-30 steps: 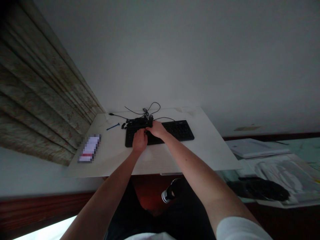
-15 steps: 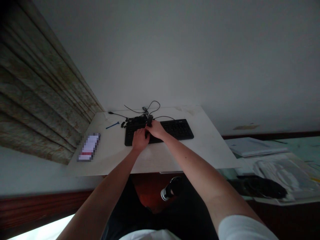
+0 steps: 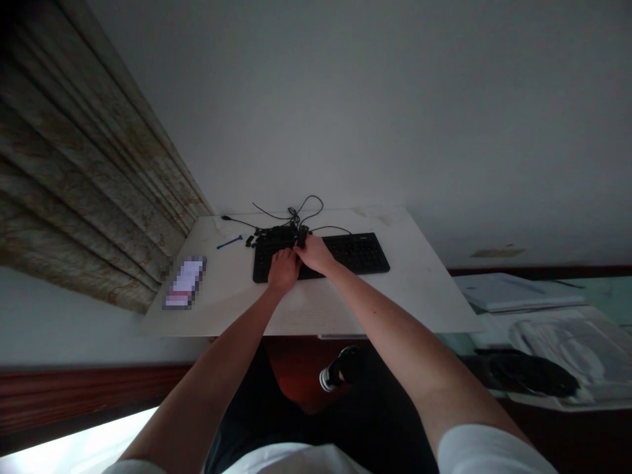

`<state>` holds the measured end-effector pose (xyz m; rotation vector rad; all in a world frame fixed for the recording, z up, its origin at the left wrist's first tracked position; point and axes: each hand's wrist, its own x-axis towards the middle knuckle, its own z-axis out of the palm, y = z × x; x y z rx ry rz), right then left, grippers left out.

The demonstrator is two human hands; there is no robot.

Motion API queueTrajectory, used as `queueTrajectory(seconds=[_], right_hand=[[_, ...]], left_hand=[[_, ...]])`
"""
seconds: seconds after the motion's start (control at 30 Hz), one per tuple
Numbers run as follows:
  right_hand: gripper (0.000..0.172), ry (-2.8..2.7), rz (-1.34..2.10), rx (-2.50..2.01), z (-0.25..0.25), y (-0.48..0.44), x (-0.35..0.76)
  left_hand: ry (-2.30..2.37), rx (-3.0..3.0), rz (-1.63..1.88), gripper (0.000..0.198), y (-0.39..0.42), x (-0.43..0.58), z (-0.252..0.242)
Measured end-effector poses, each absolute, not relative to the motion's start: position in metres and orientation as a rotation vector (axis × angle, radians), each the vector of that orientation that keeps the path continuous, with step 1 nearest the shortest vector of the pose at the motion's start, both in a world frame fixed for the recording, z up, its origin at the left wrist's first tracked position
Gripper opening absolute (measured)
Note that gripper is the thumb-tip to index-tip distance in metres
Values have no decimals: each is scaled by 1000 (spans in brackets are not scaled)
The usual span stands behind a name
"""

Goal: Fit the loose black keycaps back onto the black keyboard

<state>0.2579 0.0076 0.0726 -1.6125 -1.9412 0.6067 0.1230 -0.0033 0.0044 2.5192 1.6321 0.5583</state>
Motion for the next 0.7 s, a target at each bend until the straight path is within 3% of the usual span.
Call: queueTrajectory(seconds=[0.4,0.53,0.7], right_hand=[[12,-1943,573,-1601,132,39,261],[12,-1685,688,-1656,109,35,277],[28,-1232,599,-1612,59,12,348]], left_hand=[[1526,2480,639,15,-2,122,7],[1504,2439,725,18,-3,120,4],[1508,2358,873,31,-5,119,-1]])
